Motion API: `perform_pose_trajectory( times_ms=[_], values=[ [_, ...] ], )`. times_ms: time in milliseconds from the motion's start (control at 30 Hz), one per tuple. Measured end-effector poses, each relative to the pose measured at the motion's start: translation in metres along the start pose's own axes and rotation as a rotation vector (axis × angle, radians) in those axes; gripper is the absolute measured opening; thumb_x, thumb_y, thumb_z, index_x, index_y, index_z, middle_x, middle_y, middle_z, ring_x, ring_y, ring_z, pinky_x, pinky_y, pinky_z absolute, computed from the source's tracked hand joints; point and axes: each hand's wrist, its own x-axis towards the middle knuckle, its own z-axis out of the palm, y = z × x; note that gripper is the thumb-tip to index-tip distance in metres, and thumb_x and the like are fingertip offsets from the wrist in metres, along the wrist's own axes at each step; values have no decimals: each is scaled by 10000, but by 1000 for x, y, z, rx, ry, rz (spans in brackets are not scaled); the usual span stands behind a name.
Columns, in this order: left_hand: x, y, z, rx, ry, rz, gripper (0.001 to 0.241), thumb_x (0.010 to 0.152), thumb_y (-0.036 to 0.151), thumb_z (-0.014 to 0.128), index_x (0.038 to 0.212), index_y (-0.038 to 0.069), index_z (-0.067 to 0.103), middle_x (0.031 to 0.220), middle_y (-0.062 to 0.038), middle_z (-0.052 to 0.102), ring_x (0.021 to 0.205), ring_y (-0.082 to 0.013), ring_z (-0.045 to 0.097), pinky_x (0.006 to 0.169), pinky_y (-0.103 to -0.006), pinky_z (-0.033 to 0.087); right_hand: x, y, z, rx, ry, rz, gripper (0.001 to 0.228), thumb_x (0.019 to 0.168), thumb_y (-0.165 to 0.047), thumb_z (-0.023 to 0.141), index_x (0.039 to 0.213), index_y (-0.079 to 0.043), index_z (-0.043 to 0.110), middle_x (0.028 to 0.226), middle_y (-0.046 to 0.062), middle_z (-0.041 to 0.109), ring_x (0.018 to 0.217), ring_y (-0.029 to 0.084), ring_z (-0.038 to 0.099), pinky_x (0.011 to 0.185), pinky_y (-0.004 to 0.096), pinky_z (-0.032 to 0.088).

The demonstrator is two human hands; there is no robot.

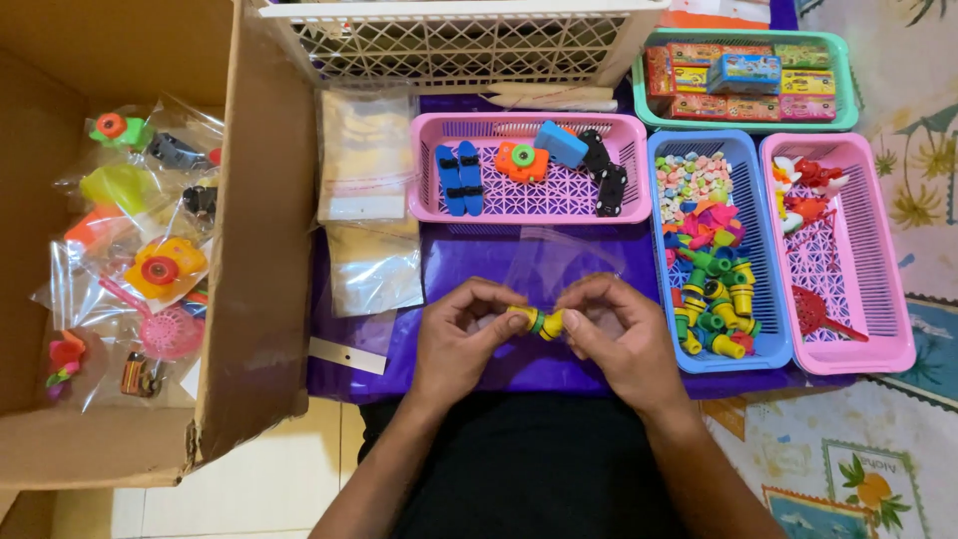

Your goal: The person is kitting small toy components by picking them from sorted trays and placing them into individual plastic bags.

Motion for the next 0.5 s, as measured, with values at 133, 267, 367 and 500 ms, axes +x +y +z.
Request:
perform_pose_trajectory(
  times_ms=[133,267,367,500],
  values=[
    [-3,-5,3,-35,-16,-33,194,886,49,790,1032,-59,722,835,-190,722,689,-209,722,639,-319,640,6,-8,4,-64,-7,-55,113,944,-66,680,962,45,676,887,182,669,567,145,587,524,278,521],
    [-3,-7,1,14,-13,-2,188,916,72,769,1045,-44,695,816,-149,684,693,-164,676,623,-289,595,1,7,-3,-82,-56,-17,187,905,-20,720,1074,61,721,894,173,681,618,171,641,560,310,563],
    [-2,-2,3,22,-58,-19,289,884,92,804,1122,-24,689,904,-136,711,801,-148,672,714,-294,599,4,6,-5,18,-61,23,188,945,-11,677,1110,76,694,868,177,674,597,170,623,538,306,549],
    [-4,-7,5,-56,-55,-129,341,865,33,800,1176,-45,682,948,-162,733,777,-167,730,734,-283,632,2,-3,2,49,-23,54,368,877,14,744,1220,82,631,982,203,711,727,208,686,604,289,577]
  ],
)
